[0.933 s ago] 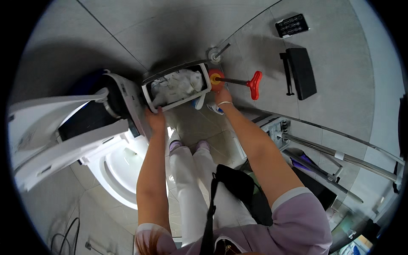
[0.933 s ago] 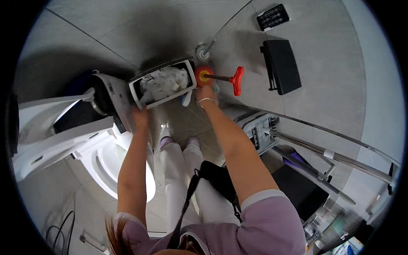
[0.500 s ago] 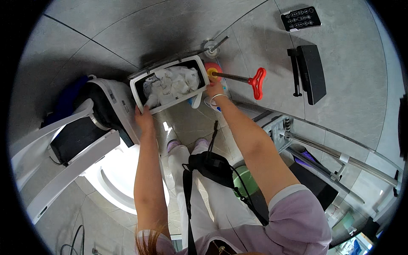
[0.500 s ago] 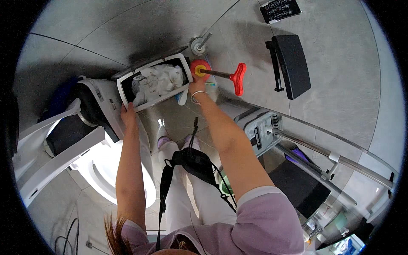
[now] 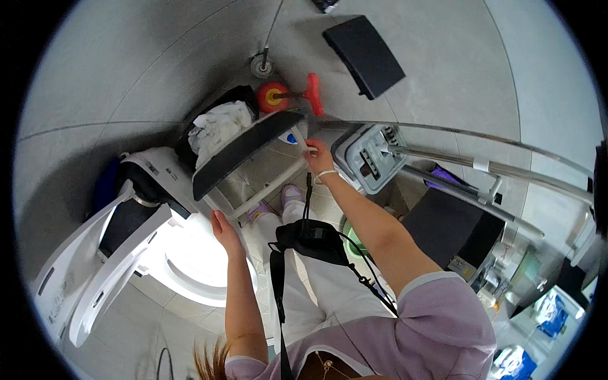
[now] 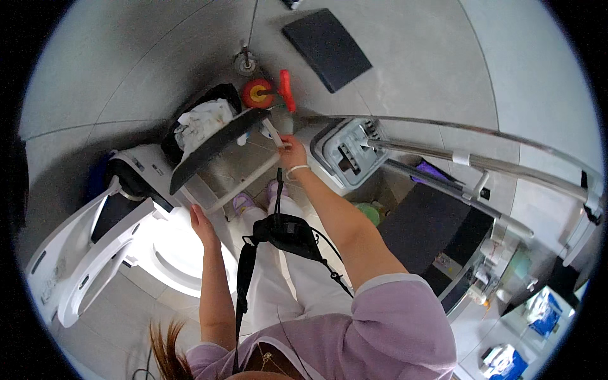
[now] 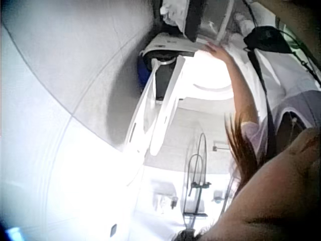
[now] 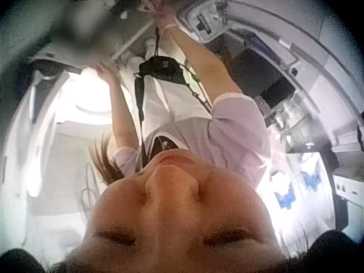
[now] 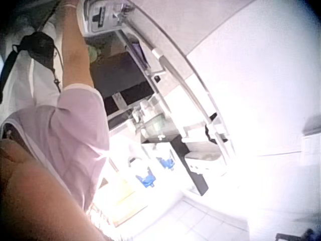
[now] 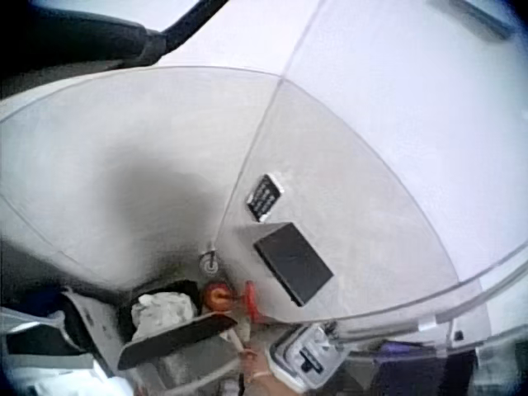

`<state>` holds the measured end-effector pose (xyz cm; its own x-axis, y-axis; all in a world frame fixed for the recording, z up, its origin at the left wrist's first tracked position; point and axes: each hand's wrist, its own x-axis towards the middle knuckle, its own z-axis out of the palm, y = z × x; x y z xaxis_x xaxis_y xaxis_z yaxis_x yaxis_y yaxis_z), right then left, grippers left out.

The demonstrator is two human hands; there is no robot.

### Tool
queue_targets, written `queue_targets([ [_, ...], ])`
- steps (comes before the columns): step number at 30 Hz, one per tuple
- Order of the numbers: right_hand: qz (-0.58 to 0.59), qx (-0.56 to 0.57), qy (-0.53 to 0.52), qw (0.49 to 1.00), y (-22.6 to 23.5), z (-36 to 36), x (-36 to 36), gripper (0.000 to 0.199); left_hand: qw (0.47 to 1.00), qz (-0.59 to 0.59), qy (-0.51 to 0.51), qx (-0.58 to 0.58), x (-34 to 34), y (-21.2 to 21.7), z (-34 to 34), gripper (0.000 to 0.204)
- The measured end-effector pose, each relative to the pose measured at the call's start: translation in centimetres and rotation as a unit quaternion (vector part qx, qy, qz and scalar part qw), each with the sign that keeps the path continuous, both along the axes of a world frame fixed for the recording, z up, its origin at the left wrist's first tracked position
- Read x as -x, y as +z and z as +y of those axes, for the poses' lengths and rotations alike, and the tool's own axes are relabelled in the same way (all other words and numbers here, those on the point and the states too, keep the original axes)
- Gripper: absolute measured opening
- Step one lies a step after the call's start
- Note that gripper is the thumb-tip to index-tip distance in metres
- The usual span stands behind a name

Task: The person removes a black trash bag from a bin, walks through the apartment, and places it in a bathroom. They then retrieve a new bag from a cabinet, return to the bin, and line it with the new bag.

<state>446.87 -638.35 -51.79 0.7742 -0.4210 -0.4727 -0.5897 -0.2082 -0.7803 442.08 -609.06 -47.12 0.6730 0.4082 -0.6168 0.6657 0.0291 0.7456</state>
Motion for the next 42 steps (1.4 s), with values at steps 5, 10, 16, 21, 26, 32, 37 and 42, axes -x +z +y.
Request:
queue_targets([
  [5, -0.036, -0.008, -0.101, 0.994, -2.3, -3.4, 9.5, 0.030, 0.994, 0.021, -0.111, -0.006, 0.7, 1.5, -1.5, 0.049],
  [10, -0.057, -0.062, -0.229, 0.970, 1.7, -4.0, 15.6, 0.026, 0.975, -0.039, -0.216, 0.023, 1.4, 3.2, -3.5, 0.047],
  [16, -0.076, -0.034, -0.398, 0.913, 6.0, -7.6, 22.4, 0.026, 0.935, -0.087, -0.334, 0.078, 1.8, 2.7, -9.0, 0.045],
  [21, -0.059, -0.029, -0.518, 0.853, 6.6, -11.9, 27.1, 0.025, 0.870, -0.106, -0.478, 0.055, -0.2, 4.1, -18.9, 0.048],
  [26, -0.018, -0.024, -0.572, 0.819, 4.8, -16.2, 28.0, 0.022, 0.808, -0.152, -0.570, 0.011, -1.3, 1.6, -26.2, 0.059],
  [32, -0.001, -0.070, -0.640, 0.765, 2.1, -16.7, 27.2, 0.031, 0.829, -0.067, -0.555, -0.020, -0.7, -3.0, -27.7, 0.066],
  [37, -0.040, -0.153, -0.703, 0.694, 0.6, -15.8, 26.9, 0.036, 0.852, -0.001, -0.523, 0.028, -0.2, -4.2, -26.5, 0.063],
  [42, -0.203, -0.276, -0.658, 0.670, -5.5, -18.8, 33.0, 0.032, 0.857, 0.025, -0.507, 0.091, -0.2, -5.4, -27.7, 0.062],
])
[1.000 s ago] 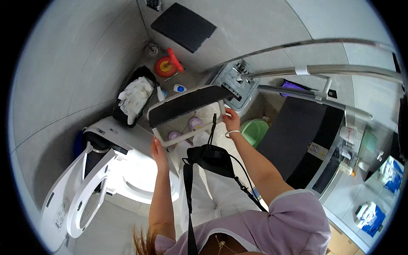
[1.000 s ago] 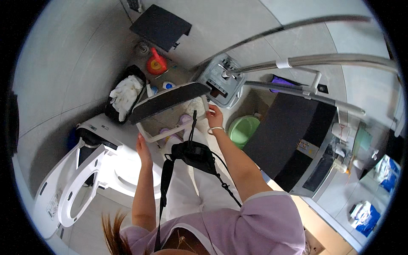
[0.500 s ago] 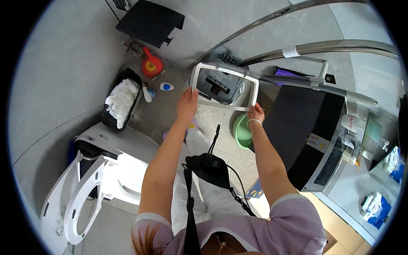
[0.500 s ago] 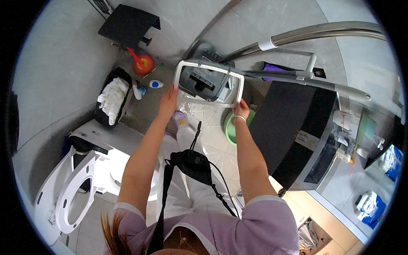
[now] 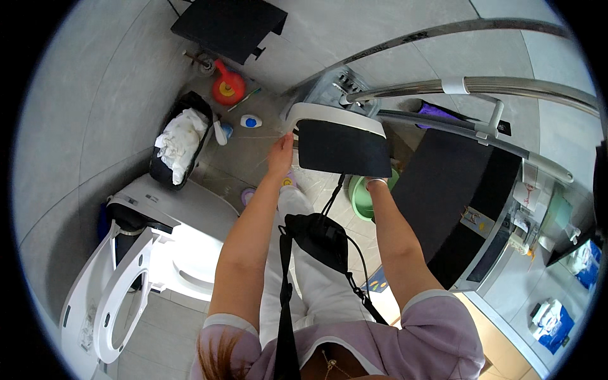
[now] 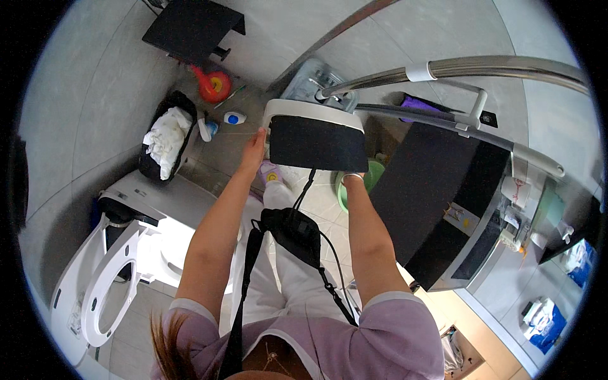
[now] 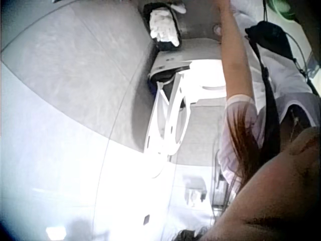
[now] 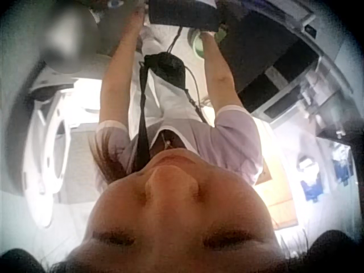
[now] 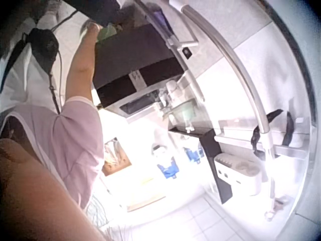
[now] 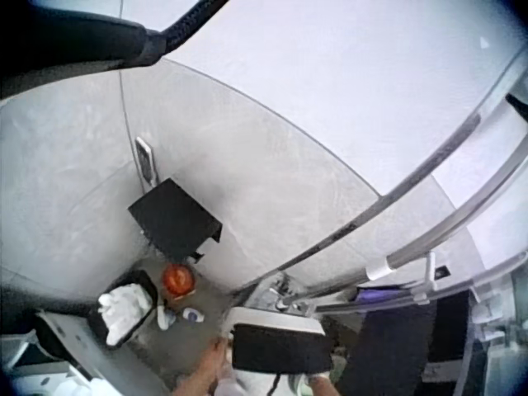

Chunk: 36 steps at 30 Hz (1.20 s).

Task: The person removes a black trash bag from a bin, walks through the apartment, and places it in a bathroom. They then retrieve a new bag from a cabinet, return to the bin, and line it with the new bag.

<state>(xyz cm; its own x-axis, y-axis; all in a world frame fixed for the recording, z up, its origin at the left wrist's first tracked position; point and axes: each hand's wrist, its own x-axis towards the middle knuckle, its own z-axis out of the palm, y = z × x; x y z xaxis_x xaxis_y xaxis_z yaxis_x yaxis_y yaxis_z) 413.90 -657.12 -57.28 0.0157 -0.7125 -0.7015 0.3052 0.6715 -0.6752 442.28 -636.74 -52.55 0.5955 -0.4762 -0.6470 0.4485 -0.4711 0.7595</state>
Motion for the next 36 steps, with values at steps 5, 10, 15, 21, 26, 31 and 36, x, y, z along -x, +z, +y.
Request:
queue_targets([
  [5, 0.060, -0.120, 0.049, 0.990, 3.0, 2.5, -2.3, 0.033, 0.998, 0.027, 0.064, -0.009, -0.4, -3.0, 1.7, 0.064],
  [10, 0.025, -0.190, -0.063, 0.980, 8.4, 3.3, -2.9, 0.030, 0.995, 0.070, 0.066, -0.004, -0.2, -0.3, 1.0, 0.064],
  [15, 0.076, -0.112, -0.028, 0.990, 9.6, 1.6, -3.0, 0.030, 0.997, 0.042, 0.057, -0.004, 0.2, -1.5, 0.8, 0.060],
  [21, 0.132, 0.001, 0.116, 0.984, 15.9, -3.3, -6.7, 0.028, 0.998, 0.058, 0.038, 0.015, -0.1, -1.4, 0.7, 0.055],
  [26, 0.027, 0.014, 0.210, 0.977, 19.1, -9.7, -12.3, 0.040, 0.991, 0.112, 0.044, 0.061, 1.0, 3.2, 0.4, 0.055],
  [31, 0.139, 0.042, 0.134, 0.980, 17.2, -13.1, -16.6, 0.052, 0.992, 0.105, 0.035, 0.053, 4.2, 1.6, -0.1, 0.056],
  [36, 0.167, 0.091, 0.156, 0.969, 14.6, -14.2, -14.7, 0.070, 0.992, 0.116, 0.020, 0.051, 4.3, 1.3, -0.1, 0.055],
])
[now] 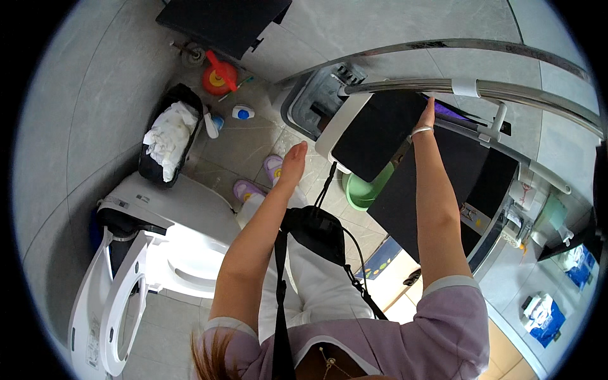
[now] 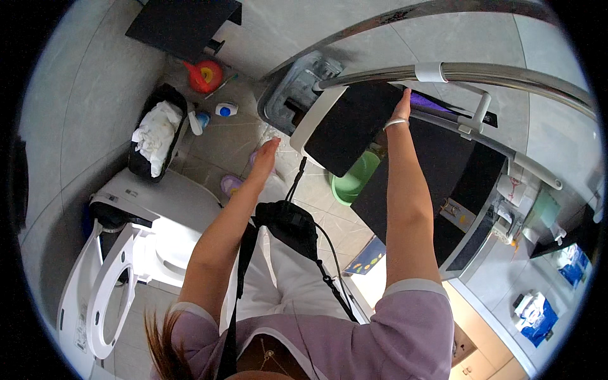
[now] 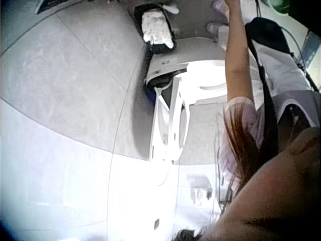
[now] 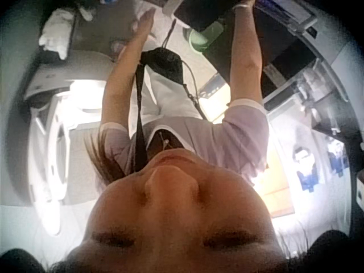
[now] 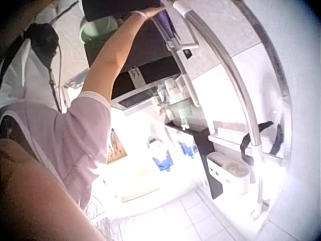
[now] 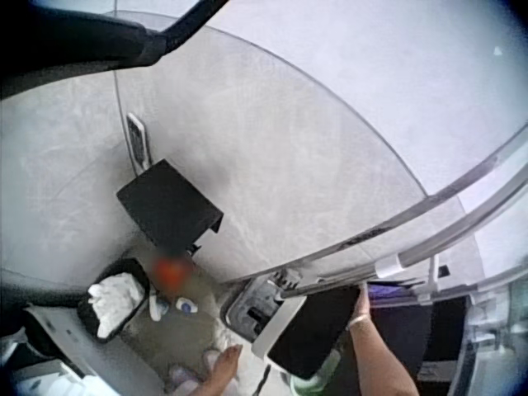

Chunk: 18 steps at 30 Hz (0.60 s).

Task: The person removes a black trash bag from a bin, walks through the apartment, and places it in a bathroom. They then retrieve a new bag from a cabinet, return to the bin, and line it with the new bag.

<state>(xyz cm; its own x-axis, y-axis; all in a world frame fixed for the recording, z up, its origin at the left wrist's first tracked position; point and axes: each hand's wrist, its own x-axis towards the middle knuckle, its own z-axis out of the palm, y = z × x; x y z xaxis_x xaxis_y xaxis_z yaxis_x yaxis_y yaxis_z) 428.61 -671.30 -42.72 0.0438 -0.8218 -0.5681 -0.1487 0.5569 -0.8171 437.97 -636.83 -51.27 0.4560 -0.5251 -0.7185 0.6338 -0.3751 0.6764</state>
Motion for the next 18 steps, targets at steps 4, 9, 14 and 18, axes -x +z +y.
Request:
queue_targets([
  [4, -0.021, -0.095, -0.011, 0.995, 1.0, 1.7, 0.9, 0.075, 0.999, -0.011, -0.011, -0.038, -0.3, -1.3, 1.3, 0.050],
  [9, -0.002, -0.119, -0.016, 0.993, -0.4, 1.0, 2.7, 0.074, 0.999, -0.009, -0.021, -0.029, -0.6, -1.8, 1.9, 0.045],
  [14, 0.121, 0.034, -0.053, 0.991, -1.3, -0.3, 2.0, 0.049, 0.999, 0.028, -0.009, -0.036, -1.4, 0.4, 2.9, 0.042],
  [18, 0.152, 0.098, 0.011, 0.983, -3.4, -3.3, 3.3, 0.045, 0.999, -0.009, -0.023, -0.039, -1.0, -0.3, 3.5, 0.042],
])
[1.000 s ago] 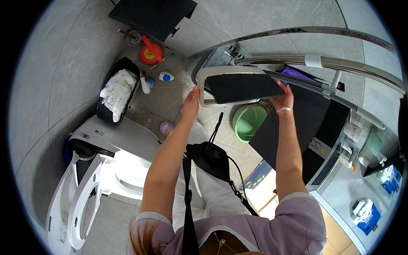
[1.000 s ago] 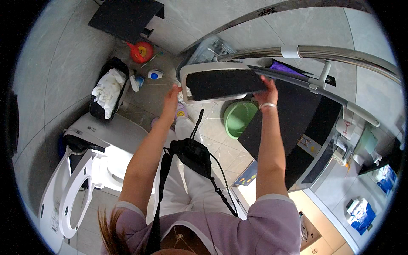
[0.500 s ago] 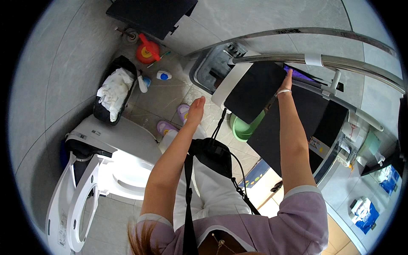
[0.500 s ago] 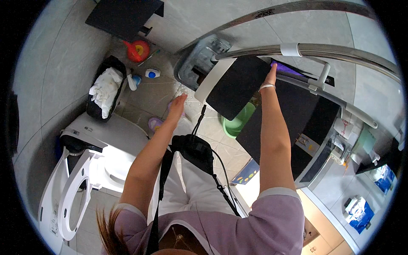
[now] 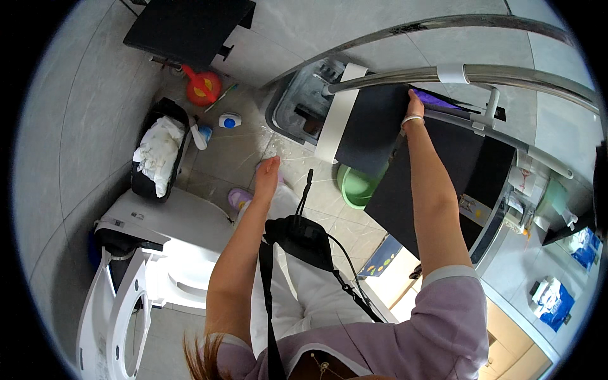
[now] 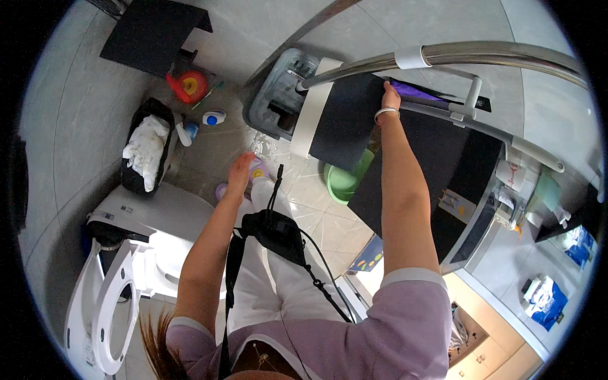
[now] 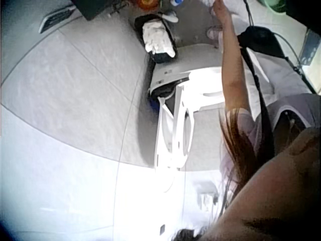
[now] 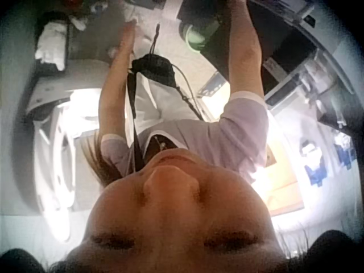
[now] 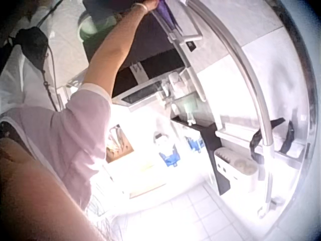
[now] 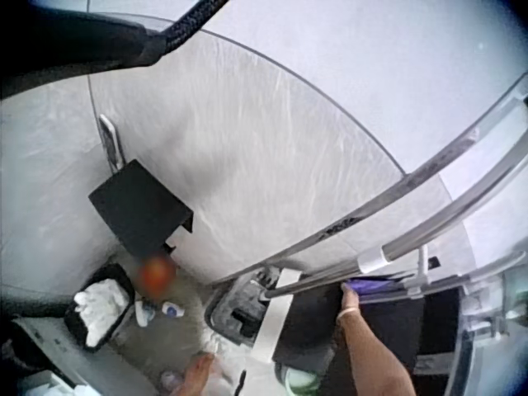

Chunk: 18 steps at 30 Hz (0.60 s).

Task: The person removes a black trash bag from a bin, walks through the apartment, and places it in a bathroom. They then retrieve a new bag from a cabinet, return to the bin, and line it with the new bag.

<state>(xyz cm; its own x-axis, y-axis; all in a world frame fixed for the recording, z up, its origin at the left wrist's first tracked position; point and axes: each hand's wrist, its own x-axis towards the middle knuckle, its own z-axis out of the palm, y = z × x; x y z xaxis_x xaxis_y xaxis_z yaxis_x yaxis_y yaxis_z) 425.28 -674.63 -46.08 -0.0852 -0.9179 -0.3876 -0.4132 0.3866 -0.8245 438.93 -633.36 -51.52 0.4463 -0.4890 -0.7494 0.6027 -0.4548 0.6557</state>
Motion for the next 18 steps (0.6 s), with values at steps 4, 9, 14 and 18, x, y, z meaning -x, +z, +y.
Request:
queue_targets([
  [4, 0.206, 0.048, 0.077, 0.974, -2.4, -0.1, 1.1, 0.065, 0.999, -0.008, -0.020, -0.024, 0.3, -0.8, 0.5, 0.040],
  [9, 0.304, -0.003, 0.112, 0.946, -3.4, 1.9, -0.3, 0.075, 1.000, -0.019, 0.020, -0.014, 1.2, -3.3, 3.2, 0.038],
  [14, 0.273, 0.088, 0.066, 0.956, -3.7, 3.2, 1.7, 0.066, 0.998, 0.030, 0.024, -0.049, 0.9, -1.2, 2.2, 0.033],
  [18, 0.245, 0.153, 0.030, 0.957, -3.8, 5.3, 1.3, 0.056, 0.998, -0.033, 0.008, -0.053, 0.6, -1.9, 3.3, 0.030],
])
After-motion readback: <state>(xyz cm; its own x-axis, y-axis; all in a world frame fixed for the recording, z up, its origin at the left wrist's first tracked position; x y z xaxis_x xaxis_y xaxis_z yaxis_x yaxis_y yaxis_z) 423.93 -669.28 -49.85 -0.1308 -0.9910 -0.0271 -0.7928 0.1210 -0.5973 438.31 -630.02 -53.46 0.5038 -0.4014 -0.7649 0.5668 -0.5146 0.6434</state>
